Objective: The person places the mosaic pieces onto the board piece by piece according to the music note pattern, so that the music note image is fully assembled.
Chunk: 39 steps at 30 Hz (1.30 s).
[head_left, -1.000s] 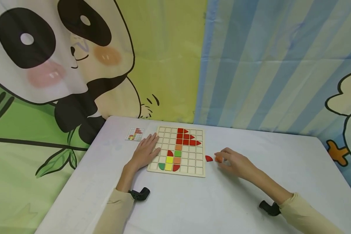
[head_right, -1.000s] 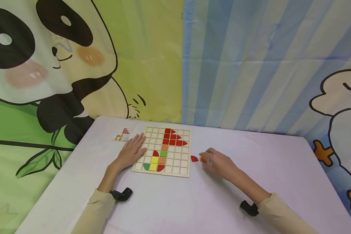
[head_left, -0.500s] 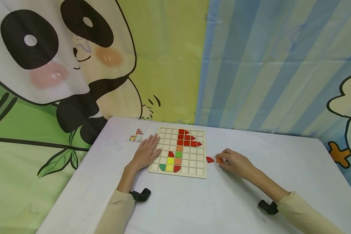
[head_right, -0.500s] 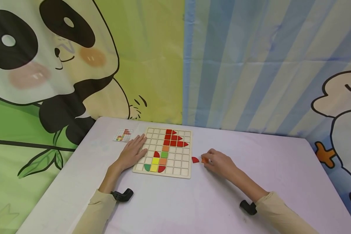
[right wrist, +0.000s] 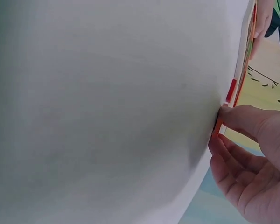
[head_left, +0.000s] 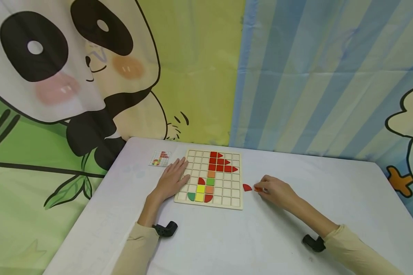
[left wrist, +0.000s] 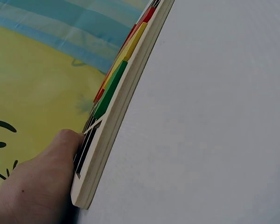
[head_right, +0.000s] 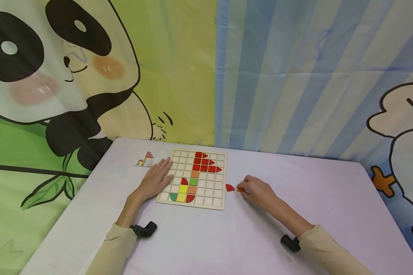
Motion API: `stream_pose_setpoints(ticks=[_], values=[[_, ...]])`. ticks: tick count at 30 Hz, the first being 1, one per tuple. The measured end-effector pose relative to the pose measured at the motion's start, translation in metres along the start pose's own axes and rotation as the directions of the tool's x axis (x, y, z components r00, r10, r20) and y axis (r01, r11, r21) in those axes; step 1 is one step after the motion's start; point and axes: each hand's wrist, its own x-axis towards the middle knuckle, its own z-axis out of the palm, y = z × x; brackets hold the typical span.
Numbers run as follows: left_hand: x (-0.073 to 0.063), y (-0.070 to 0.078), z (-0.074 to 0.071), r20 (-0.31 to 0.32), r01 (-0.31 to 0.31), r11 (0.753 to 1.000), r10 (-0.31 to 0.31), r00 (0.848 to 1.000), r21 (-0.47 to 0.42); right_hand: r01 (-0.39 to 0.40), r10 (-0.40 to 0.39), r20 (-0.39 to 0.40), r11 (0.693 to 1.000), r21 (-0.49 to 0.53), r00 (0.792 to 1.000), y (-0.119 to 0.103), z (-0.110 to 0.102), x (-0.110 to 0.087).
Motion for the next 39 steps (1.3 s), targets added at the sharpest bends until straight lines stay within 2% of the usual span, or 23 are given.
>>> stream_pose_setpoints(ticks=[6, 11, 17, 21, 25, 29, 35, 39], values=[[-0.001, 0.001, -0.001, -0.009, -0.001, 1.0, 0.001, 1.0, 0.002, 0.009, -0.007, -0.032, 0.997, 0.071, 0.999, -0.008, -0.004, 0.012], [-0.002, 0.002, 0.0, -0.011, 0.001, 1.0, -0.001, 1.0, 0.001, 0.038, -0.036, -0.019, 0.988, 0.152, 0.999, -0.032, -0.003, 0.031], [-0.002, 0.001, 0.0, 0.0, 0.003, 1.0, -0.003, 1.0, -0.003, 0.134, -0.14, 0.017, 0.971, 0.197, 0.99, -0.071, 0.005, 0.069], [-0.002, 0.0, 0.0, 0.001, -0.009, 1.0, 0.009, 1.0, 0.013, 0.19, -0.211, 0.079, 0.959, 0.211, 0.974, -0.093, 0.017, 0.099], [-0.001, 0.0, -0.002, 0.005, -0.02, 0.999, 0.02, 1.0, 0.025, 0.234, -0.261, 0.13, 0.953, 0.192, 0.956, -0.109, 0.031, 0.123], [0.002, 0.0, -0.002, 0.008, -0.029, 0.999, 0.029, 1.0, 0.027, 0.236, -0.261, 0.172, 0.959, 0.156, 0.95, -0.119, 0.04, 0.137], [0.001, 0.0, -0.002, 0.005, -0.032, 0.999, 0.032, 0.999, 0.023, 0.227, -0.244, 0.239, 0.969, 0.097, 0.94, -0.126, 0.048, 0.144], [0.0, -0.001, -0.001, 0.002, -0.027, 0.999, 0.027, 1.0, 0.02, 0.253, -0.262, 0.234, 0.965, 0.068, 0.936, -0.127, 0.051, 0.145]])
